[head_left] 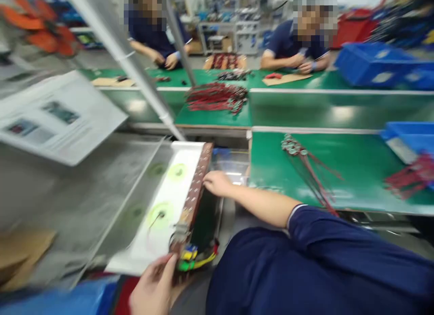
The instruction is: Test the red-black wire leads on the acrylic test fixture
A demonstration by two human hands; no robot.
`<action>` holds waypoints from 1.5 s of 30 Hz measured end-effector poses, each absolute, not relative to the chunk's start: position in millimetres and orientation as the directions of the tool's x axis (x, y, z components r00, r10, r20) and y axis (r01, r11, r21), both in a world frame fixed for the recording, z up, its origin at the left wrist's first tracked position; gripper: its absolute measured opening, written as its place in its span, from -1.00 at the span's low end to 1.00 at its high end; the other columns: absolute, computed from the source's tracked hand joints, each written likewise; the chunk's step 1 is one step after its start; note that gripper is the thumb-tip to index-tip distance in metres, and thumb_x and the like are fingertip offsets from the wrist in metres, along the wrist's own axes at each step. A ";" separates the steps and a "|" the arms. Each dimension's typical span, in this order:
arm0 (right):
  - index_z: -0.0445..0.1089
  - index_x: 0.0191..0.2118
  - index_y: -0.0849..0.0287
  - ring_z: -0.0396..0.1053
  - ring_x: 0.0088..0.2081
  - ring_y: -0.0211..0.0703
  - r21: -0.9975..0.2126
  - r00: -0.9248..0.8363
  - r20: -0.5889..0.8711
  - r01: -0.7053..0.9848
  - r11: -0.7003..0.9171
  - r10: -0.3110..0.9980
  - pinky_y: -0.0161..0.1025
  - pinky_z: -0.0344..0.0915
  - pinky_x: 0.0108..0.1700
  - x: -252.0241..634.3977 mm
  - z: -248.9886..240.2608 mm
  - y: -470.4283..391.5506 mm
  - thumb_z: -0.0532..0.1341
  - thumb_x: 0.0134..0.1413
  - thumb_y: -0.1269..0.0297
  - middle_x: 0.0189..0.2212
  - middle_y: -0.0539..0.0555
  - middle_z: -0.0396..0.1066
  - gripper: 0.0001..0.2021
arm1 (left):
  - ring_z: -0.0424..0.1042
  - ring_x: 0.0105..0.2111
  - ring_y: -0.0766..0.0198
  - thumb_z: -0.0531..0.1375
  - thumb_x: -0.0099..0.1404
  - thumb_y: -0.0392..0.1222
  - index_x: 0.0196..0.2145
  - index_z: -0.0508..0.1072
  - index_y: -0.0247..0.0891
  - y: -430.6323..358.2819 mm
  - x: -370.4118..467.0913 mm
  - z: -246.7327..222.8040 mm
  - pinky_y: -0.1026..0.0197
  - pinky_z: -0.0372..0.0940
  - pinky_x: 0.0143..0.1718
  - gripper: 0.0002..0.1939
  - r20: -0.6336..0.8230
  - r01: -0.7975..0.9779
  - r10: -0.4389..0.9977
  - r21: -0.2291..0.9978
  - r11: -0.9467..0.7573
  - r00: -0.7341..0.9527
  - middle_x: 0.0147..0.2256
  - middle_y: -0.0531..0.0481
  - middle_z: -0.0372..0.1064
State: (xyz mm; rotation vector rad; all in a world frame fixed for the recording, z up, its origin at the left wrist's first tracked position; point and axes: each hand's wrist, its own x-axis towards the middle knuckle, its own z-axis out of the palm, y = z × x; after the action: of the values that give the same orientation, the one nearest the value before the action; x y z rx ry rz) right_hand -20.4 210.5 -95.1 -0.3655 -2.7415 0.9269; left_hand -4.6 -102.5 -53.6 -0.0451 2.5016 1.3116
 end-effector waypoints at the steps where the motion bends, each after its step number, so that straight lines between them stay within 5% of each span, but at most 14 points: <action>1: 0.52 -0.17 0.18 0.40 -0.05 -0.09 -0.619 -0.942 0.137 0.160 0.769 0.307 -0.19 0.26 0.02 -21.1 -96.8 211.7 0.15 0.22 0.36 -0.12 0.13 0.49 -0.80 | 0.45 -0.32 0.22 0.38 -0.14 0.27 -0.27 0.50 -0.33 -106.3 -1.1 -54.0 0.25 0.43 -0.31 -0.36 -0.277 -0.156 0.150 0.828 0.539 -0.949 -0.30 -0.12 0.47; 7: 0.51 -0.17 0.21 0.39 -0.11 -0.10 -0.617 -0.938 0.182 0.124 0.777 0.294 -0.20 0.23 -0.05 -19.7 -106.7 215.5 0.14 0.24 0.35 -0.17 0.13 0.49 -0.81 | 0.36 -0.41 0.41 0.31 0.05 0.19 -0.33 0.50 -0.38 -100.2 5.7 -64.3 0.40 0.32 -0.34 -0.50 -0.140 -0.007 0.237 0.873 0.487 -0.961 -0.37 -0.07 0.43; 15: 0.51 -0.17 0.21 0.38 -0.11 -0.11 -0.602 -0.941 0.178 0.127 0.788 0.288 -0.21 0.21 -0.07 -18.2 -103.1 216.1 0.14 0.24 0.36 -0.17 0.10 0.49 -0.81 | 0.41 -0.23 0.39 0.27 0.16 0.14 -0.33 0.56 -0.26 -103.3 4.2 -74.1 0.37 0.31 -0.15 -0.62 0.047 0.214 0.311 0.820 0.531 -0.949 -0.29 0.00 0.43; 20: 0.51 -0.17 0.18 0.38 -0.13 -0.11 -0.602 -0.935 0.188 0.133 0.788 0.302 -0.21 0.20 -0.11 -18.5 -104.7 216.4 0.14 0.23 0.34 -0.18 0.07 0.49 -0.81 | 0.40 -0.25 0.41 0.28 0.14 0.13 -0.22 0.54 -0.25 -97.0 4.6 -76.9 0.37 0.33 -0.13 -0.59 0.058 0.196 0.276 0.841 0.505 -0.959 -0.29 0.03 0.41; 26: 0.50 -0.17 0.19 0.37 -0.14 -0.12 -0.615 -0.937 0.176 0.135 0.777 0.302 -0.22 0.20 -0.10 -19.2 -106.5 216.3 0.14 0.23 0.35 -0.19 0.10 0.47 -0.81 | 0.38 -0.29 0.38 0.25 0.16 0.13 -0.37 0.51 -0.28 -91.8 1.6 -74.3 0.34 0.29 -0.21 -0.63 0.104 0.277 0.312 0.764 0.583 -0.944 -0.34 0.01 0.38; 45: 0.50 -0.18 0.20 0.36 -0.13 -0.13 -0.621 -0.942 0.149 0.148 0.770 0.301 -0.22 0.18 -0.10 -18.7 -102.2 216.0 0.14 0.25 0.33 -0.19 0.09 0.47 -0.82 | 0.36 -0.25 0.30 0.21 0.27 0.07 -0.37 0.53 -0.24 -96.4 -5.1 -80.1 0.25 0.22 -0.16 -0.69 0.241 0.505 0.460 0.590 0.630 -0.854 -0.38 0.01 0.42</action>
State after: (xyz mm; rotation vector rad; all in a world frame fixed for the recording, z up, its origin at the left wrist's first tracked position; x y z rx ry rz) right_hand -18.7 216.0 -102.2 -0.3510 -2.7248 0.9261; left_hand -5.1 -96.4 -80.1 0.8593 2.8955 1.0819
